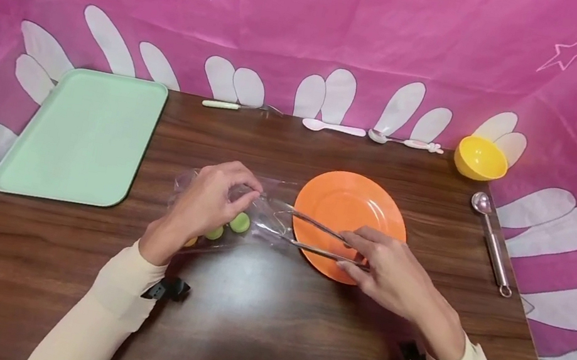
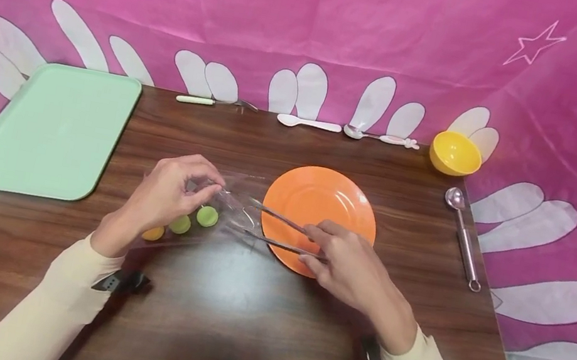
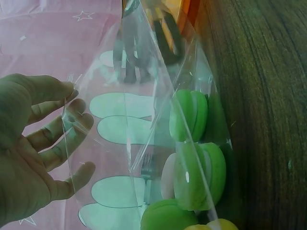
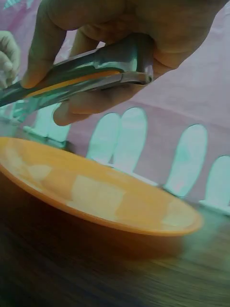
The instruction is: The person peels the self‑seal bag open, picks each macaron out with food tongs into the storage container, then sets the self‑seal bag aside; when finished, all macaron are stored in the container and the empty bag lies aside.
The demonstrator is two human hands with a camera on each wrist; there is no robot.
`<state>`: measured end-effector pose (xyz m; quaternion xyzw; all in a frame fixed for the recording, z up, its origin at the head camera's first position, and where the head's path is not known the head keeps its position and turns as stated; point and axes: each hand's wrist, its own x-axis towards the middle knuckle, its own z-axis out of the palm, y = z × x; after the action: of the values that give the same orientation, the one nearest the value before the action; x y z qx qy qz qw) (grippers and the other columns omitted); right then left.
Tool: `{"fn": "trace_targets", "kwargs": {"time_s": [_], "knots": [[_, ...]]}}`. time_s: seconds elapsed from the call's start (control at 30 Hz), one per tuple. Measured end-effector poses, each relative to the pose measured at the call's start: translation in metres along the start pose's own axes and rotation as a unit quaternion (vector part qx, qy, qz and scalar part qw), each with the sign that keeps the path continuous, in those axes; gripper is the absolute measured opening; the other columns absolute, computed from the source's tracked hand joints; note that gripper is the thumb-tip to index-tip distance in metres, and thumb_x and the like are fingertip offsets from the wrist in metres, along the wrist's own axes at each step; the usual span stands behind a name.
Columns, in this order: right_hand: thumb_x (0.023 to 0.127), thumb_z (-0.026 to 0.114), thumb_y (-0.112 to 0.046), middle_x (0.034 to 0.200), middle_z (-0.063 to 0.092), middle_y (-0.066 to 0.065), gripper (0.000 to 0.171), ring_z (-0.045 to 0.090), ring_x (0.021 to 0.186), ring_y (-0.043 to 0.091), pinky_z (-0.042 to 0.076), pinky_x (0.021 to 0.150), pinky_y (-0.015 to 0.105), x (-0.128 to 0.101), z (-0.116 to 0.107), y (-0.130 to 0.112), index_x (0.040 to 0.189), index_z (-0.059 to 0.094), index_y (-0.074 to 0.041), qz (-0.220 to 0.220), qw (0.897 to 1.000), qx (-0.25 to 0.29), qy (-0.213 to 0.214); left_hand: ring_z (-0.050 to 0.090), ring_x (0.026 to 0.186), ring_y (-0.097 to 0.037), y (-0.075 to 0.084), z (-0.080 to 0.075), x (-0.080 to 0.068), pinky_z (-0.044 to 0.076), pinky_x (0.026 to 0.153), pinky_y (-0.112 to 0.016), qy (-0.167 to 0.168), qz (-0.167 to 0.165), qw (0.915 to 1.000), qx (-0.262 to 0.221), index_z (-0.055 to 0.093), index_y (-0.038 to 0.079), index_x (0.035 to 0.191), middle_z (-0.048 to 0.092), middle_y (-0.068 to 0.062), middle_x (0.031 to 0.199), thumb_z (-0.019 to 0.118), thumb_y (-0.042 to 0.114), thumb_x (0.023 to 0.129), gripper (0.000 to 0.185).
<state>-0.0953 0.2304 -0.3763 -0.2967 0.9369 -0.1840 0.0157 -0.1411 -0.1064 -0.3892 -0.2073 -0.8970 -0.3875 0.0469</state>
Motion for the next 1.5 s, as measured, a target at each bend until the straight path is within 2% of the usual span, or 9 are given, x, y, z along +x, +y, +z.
{"fn": "trace_targets", "kwargs": {"time_s": [0.17,0.4,0.53,0.67,0.83,1.1,1.3,1.37,1.5], "knots": [[0.092,0.087,-0.021,0.1,0.073,0.002,0.038,0.062,0.08,0.007,0.058,0.071,0.026,0.022,0.013,-0.006,0.127,0.076,-0.012,-0.024,0.999,0.017,-0.042,0.075,0.102,-0.031,0.001,0.001,-0.002,0.062,0.087,-0.048,-0.006,-0.004,1.0,0.001,0.083,0.008,0.106,0.079,-0.01,0.109,0.08,0.011,0.096,0.01],[0.095,0.084,-0.023,0.097,0.072,0.0,0.032,0.062,0.08,0.009,0.059,0.073,0.028,0.034,0.026,-0.016,0.124,0.078,-0.011,-0.055,0.997,0.014,-0.045,0.073,0.091,-0.029,0.001,-0.002,-0.001,0.058,0.077,-0.041,0.008,0.002,1.0,0.005,0.083,0.008,0.104,0.079,-0.01,0.107,0.08,0.011,0.097,0.009],[0.095,0.083,-0.025,0.094,0.07,0.0,0.029,0.062,0.077,0.008,0.06,0.071,0.028,0.032,0.036,-0.027,0.119,0.077,-0.01,-0.076,0.997,0.003,-0.032,0.076,0.099,-0.03,0.0,-0.005,0.001,0.061,0.086,-0.047,0.009,0.009,0.9999,0.008,0.083,0.007,0.103,0.079,-0.01,0.106,0.079,0.011,0.097,0.008],[0.095,0.083,-0.027,0.093,0.069,0.001,0.027,0.064,0.075,0.011,0.06,0.068,0.029,0.031,0.045,-0.043,0.114,0.076,-0.009,-0.085,0.996,-0.009,-0.013,0.076,0.105,-0.032,0.0,-0.007,0.002,0.059,0.096,-0.052,-0.007,0.005,0.9999,0.008,0.083,0.007,0.103,0.079,-0.01,0.108,0.078,0.011,0.097,0.008],[0.095,0.083,-0.025,0.09,0.067,0.001,0.024,0.06,0.072,0.011,0.056,0.065,0.026,0.029,0.051,-0.052,0.11,0.075,-0.009,-0.083,0.997,-0.006,0.002,0.076,0.104,-0.031,-0.001,-0.01,0.001,0.059,0.096,-0.052,-0.028,0.005,0.9994,0.018,0.083,0.007,0.103,0.079,-0.01,0.109,0.078,0.012,0.098,0.009],[0.095,0.082,-0.022,0.093,0.071,0.0,0.023,0.063,0.077,0.009,0.059,0.07,0.029,0.009,0.044,-0.043,0.112,0.076,-0.009,-0.055,0.998,0.004,0.031,0.077,0.105,-0.028,-0.003,-0.011,0.001,0.06,0.096,-0.049,-0.029,0.009,0.9993,0.021,0.084,0.01,0.101,0.079,-0.008,0.109,0.078,0.012,0.097,0.008],[0.093,0.084,-0.02,0.097,0.074,-0.001,0.025,0.06,0.077,0.007,0.055,0.066,0.027,-0.021,0.02,-0.033,0.115,0.078,-0.011,0.004,0.998,-0.014,0.055,0.076,0.106,-0.029,-0.004,-0.01,0.001,0.059,0.096,-0.05,-0.019,0.003,0.9995,0.027,0.084,0.009,0.103,0.079,-0.008,0.11,0.078,0.013,0.097,0.009],[0.091,0.085,-0.018,0.097,0.074,-0.001,0.028,0.058,0.076,0.006,0.052,0.064,0.025,-0.033,0.011,-0.028,0.117,0.079,-0.011,0.022,0.997,-0.026,0.074,0.076,0.104,-0.029,-0.005,-0.009,0.0,0.059,0.094,-0.05,-0.013,0.007,0.9994,0.031,0.084,0.008,0.103,0.079,-0.009,0.109,0.078,0.013,0.097,0.009],[0.085,0.088,-0.014,0.096,0.075,-0.001,0.034,0.061,0.074,0.01,0.053,0.061,0.032,-0.054,0.0,-0.011,0.117,0.08,-0.011,0.046,0.989,-0.053,0.132,0.076,0.101,-0.031,-0.007,-0.008,-0.002,0.059,0.09,-0.049,-0.008,0.012,0.9994,0.03,0.084,0.006,0.102,0.079,-0.009,0.107,0.078,0.012,0.097,0.01]]}}
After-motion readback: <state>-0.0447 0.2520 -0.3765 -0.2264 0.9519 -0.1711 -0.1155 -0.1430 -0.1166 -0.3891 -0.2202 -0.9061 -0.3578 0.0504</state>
